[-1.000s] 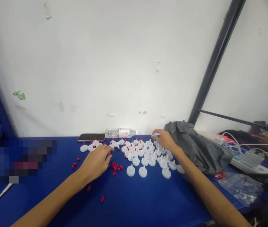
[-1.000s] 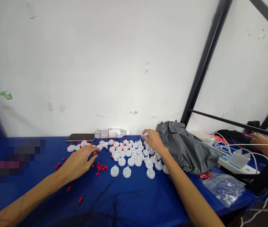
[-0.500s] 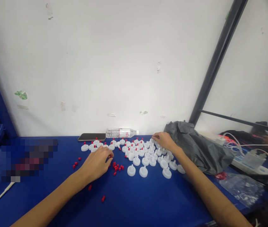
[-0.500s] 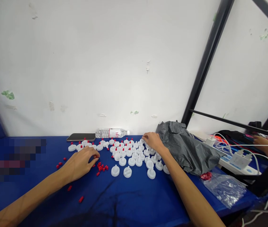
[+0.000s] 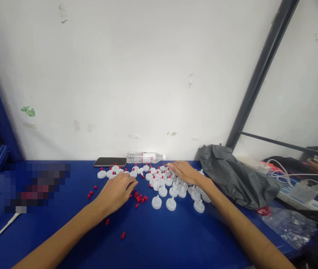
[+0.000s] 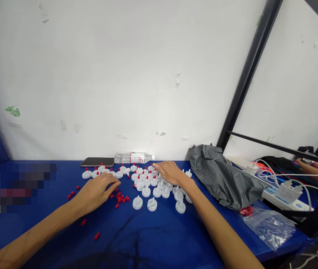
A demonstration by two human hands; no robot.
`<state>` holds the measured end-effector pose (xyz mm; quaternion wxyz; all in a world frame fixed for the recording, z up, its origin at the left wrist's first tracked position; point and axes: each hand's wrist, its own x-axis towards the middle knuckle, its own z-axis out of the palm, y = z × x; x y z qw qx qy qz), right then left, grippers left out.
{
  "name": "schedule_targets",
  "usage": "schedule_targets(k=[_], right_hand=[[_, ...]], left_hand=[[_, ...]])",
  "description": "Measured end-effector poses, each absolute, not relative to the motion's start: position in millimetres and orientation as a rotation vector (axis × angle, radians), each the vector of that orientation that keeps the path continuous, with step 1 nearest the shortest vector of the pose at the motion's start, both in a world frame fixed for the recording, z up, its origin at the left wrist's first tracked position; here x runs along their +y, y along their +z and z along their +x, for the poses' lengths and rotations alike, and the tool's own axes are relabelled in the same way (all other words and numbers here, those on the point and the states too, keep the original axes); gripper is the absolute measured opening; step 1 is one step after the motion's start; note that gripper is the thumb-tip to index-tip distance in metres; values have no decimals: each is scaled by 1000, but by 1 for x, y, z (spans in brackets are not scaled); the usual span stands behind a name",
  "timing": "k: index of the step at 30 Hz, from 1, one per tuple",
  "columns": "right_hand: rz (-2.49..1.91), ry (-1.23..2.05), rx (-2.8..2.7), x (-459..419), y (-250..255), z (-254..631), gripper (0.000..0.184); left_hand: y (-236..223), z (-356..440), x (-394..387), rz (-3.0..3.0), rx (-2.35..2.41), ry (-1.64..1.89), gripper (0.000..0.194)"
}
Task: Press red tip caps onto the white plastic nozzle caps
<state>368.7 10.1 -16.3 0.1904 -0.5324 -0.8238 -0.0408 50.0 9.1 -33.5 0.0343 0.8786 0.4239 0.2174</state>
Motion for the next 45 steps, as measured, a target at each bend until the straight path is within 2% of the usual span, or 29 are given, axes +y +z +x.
schedule_targets(k=[4,11,15,18,24,30,37,43,45], right_hand=[[-1458,-124,-2316,12,-22,368,56],[-1336,-263,-2108,6,-10,363,25],[-1215,-270,-2136,-8,-13,334,16],[-1052,-268,-2271,-21,-16,306,18],[-745,-257,-2360,-42,-18,273,20],[-762,-156,-2311,-42,-18,277,24],[-658,-177,-2321,-30,-15,278,6],[-1063,-415,-2160,-5,-18,324,14],[-1194,-420,-2074,2,-17,344,18]], left_hand=[[-28,51,7,2682,1344,783,37],[-24,53,4,2647,1377,931,41],[-22,55,-3,2655,1271,973,28],[-22,57,-8,2676,1173,1001,20],[-22,61,-12,2973,1076,827,24],[-24,63,-12,3086,1092,685,35],[-25,74,-18,2564,1220,1075,41],[-3,61,-29,2211,1183,1273,46],[0,53,-22,2281,1251,1299,45]])
